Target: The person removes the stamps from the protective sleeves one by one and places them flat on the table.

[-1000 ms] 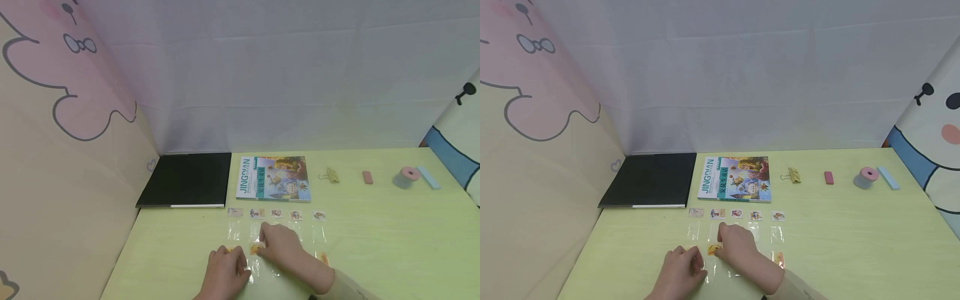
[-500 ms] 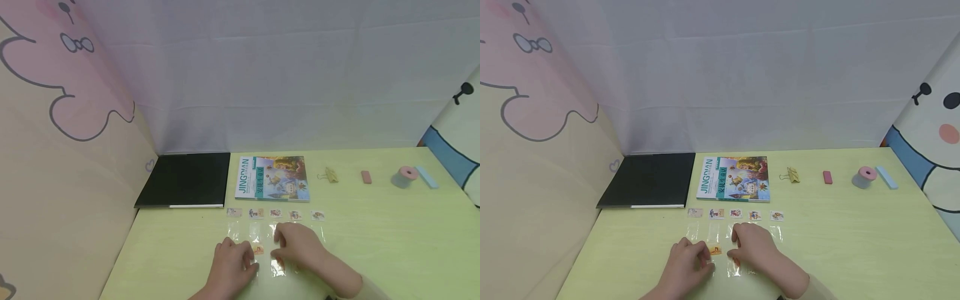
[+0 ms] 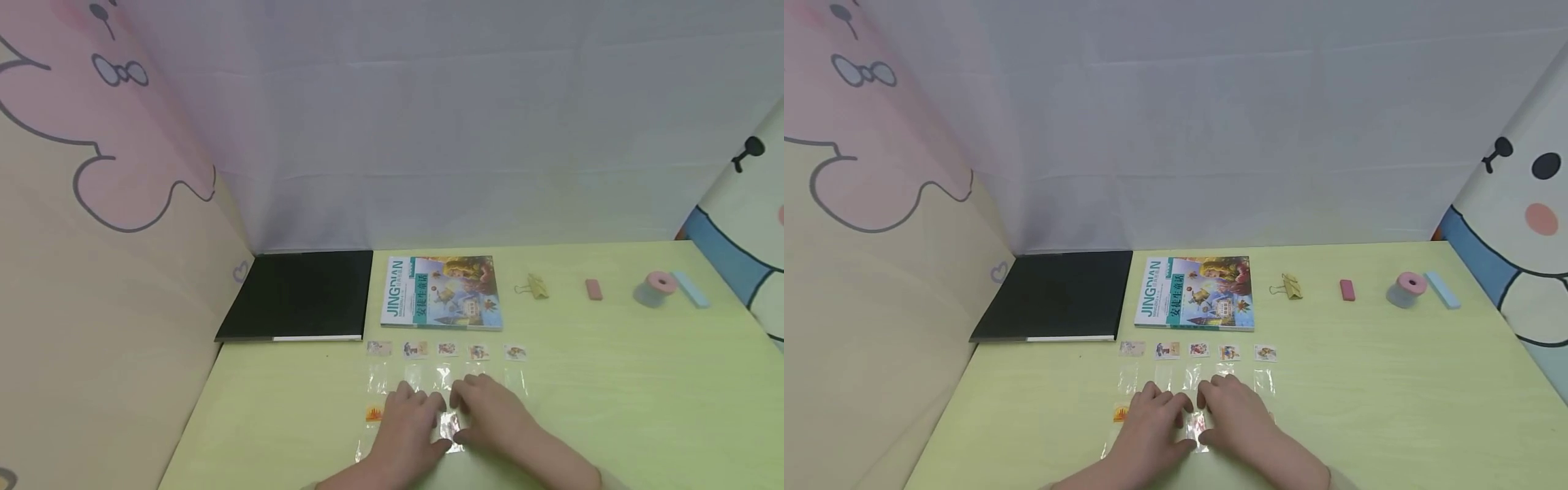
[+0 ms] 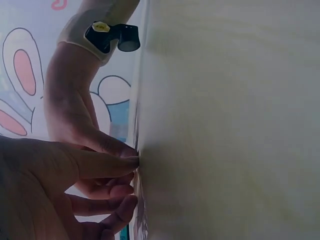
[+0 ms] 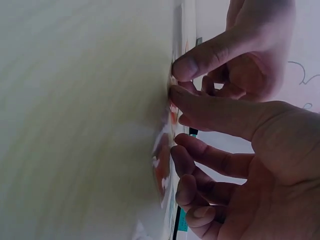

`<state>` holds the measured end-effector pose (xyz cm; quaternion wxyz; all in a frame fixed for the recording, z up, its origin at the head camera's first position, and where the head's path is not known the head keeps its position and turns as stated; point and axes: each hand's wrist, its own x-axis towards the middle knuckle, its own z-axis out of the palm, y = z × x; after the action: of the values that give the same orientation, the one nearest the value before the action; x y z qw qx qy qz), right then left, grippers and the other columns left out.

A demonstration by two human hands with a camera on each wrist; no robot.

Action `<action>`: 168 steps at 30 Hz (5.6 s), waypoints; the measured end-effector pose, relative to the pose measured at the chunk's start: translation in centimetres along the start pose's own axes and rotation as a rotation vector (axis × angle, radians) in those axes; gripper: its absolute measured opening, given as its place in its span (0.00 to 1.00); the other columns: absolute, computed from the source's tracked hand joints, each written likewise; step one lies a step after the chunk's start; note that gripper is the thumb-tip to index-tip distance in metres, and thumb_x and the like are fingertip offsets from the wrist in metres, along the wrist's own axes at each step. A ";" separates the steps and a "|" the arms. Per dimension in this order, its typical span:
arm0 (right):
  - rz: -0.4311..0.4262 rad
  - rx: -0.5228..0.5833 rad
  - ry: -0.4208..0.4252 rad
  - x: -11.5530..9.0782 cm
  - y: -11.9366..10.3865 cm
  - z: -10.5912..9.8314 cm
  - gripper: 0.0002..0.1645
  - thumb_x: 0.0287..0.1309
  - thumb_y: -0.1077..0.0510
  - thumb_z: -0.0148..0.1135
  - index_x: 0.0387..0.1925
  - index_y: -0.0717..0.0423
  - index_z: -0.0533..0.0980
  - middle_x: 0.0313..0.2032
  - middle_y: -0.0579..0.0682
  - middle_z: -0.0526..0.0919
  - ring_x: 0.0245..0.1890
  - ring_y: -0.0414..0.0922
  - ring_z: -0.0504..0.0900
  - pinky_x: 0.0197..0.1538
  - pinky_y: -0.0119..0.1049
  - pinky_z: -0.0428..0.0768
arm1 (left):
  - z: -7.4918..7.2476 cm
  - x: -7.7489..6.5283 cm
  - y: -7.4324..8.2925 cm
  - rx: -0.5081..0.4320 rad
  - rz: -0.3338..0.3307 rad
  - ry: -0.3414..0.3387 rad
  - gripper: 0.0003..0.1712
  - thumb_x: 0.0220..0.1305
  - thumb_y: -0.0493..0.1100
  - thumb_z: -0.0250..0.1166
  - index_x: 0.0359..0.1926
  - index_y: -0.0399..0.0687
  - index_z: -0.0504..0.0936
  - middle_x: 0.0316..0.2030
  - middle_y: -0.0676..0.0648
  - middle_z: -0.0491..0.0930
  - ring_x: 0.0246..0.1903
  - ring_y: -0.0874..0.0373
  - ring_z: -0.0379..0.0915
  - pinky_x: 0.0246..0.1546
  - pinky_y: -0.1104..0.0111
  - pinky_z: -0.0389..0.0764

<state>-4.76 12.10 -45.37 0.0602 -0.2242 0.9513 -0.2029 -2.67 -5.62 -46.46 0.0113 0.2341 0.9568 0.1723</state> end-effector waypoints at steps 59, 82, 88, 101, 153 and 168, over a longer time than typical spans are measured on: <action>0.012 0.970 -0.070 0.0 1.5 -0.8 0.19 0.52 0.58 0.67 0.45 0.56 0.72 0.34 0.56 0.79 0.30 0.46 0.81 0.33 0.36 0.81 | -1.5 0.4 -1.5 -0.788 -0.276 0.019 0.06 0.52 0.49 0.68 0.32 0.65 0.79 0.34 0.50 0.75 0.38 0.53 0.67 0.35 0.70 0.65; 0.017 0.950 -0.093 -0.1 1.2 -0.9 0.22 0.47 0.57 0.70 0.44 0.56 0.73 0.33 0.51 0.82 0.32 0.46 0.82 0.36 0.36 0.81 | -2.8 1.4 -3.2 -0.747 -0.033 0.001 0.12 0.56 0.36 0.64 0.29 0.61 0.87 0.30 0.63 0.81 0.35 0.66 0.73 0.39 0.69 0.72; 0.011 0.936 -0.089 -0.1 1.2 -0.9 0.20 0.47 0.57 0.70 0.43 0.55 0.74 0.33 0.49 0.82 0.32 0.45 0.82 0.37 0.36 0.81 | -3.0 1.4 -3.6 -0.741 -0.024 -0.044 0.09 0.53 0.37 0.67 0.28 0.59 0.87 0.26 0.63 0.83 0.23 0.68 0.70 0.25 0.72 0.70; -0.026 0.882 -0.085 -0.3 0.9 -0.8 0.17 0.49 0.56 0.69 0.41 0.53 0.75 0.32 0.47 0.83 0.31 0.43 0.82 0.35 0.35 0.81 | -2.8 1.5 -3.3 -0.849 -0.176 -0.137 0.15 0.40 0.46 0.77 0.27 0.51 0.79 0.20 0.56 0.82 0.21 0.64 0.78 0.26 0.73 0.76; -0.543 -0.023 0.031 -4.4 -0.1 0.8 0.10 0.48 0.50 0.66 0.37 0.41 0.81 0.29 0.35 0.68 0.32 0.32 0.60 0.31 0.16 0.57 | -0.1 3.7 -2.0 -0.222 -0.152 -0.003 0.10 0.42 0.48 0.74 0.18 0.63 0.78 0.16 0.63 0.71 0.28 0.63 0.58 0.29 0.72 0.61; -0.701 -0.226 0.297 -3.6 0.3 1.9 0.17 0.51 0.34 0.61 0.40 0.33 0.81 0.45 0.42 0.77 0.41 0.42 0.72 0.37 0.31 0.71 | -0.4 3.5 -1.8 -0.187 -0.142 0.007 0.11 0.41 0.51 0.75 0.21 0.59 0.79 0.17 0.61 0.72 0.28 0.64 0.58 0.29 0.73 0.61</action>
<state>-1.32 13.25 -47.09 -0.1761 -0.5089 0.8317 -0.1355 -6.62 -5.71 -46.50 0.0421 0.1629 0.9507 0.2603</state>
